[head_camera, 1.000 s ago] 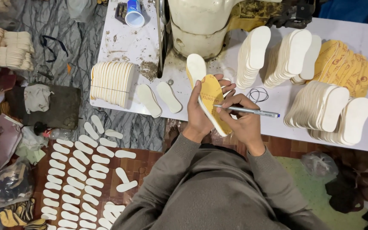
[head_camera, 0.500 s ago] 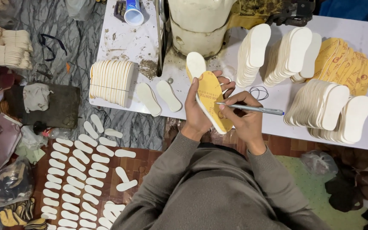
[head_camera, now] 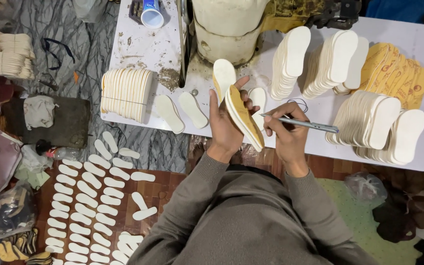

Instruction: Writing or labeling on individual shoe soles using a marker at a workbench.

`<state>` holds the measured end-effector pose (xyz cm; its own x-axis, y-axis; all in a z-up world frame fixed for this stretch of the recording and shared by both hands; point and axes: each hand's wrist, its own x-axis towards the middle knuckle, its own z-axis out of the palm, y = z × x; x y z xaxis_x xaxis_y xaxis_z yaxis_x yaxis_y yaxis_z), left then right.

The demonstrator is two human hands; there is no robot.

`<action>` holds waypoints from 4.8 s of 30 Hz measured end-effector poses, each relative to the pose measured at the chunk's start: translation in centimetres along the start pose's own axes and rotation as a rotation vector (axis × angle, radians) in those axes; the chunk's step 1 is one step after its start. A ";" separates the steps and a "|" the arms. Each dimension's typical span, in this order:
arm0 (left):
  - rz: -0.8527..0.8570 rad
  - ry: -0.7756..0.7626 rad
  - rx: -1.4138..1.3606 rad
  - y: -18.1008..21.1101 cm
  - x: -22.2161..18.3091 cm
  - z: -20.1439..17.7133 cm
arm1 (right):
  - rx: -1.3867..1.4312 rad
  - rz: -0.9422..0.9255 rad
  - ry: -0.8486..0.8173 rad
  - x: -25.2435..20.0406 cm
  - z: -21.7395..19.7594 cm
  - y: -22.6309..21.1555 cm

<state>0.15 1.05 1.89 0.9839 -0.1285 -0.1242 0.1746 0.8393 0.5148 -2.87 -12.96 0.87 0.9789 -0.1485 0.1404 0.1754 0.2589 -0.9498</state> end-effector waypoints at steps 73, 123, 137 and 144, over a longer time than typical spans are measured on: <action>-0.249 0.369 -0.014 -1.6 -0.8 -5.7 | -0.682 0.071 -0.357 -3.3 2.4 -0.4; 0.018 0.398 -0.039 1.1 -0.4 -11.8 | -0.240 0.109 -0.334 0.2 8.2 -0.2; -0.085 0.193 -0.045 6.1 -2.4 -3.2 | -0.038 0.300 -0.205 0.8 11.1 0.1; -0.102 0.180 -0.071 5.9 -0.7 -5.6 | -0.174 0.062 -0.313 1.7 11.4 -0.1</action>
<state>0.31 9.05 0.25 0.9377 -0.1232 -0.3250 0.2631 0.8626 0.4321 -0.08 -2.37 4.41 0.9764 0.1690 0.1344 0.1209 0.0878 -0.9888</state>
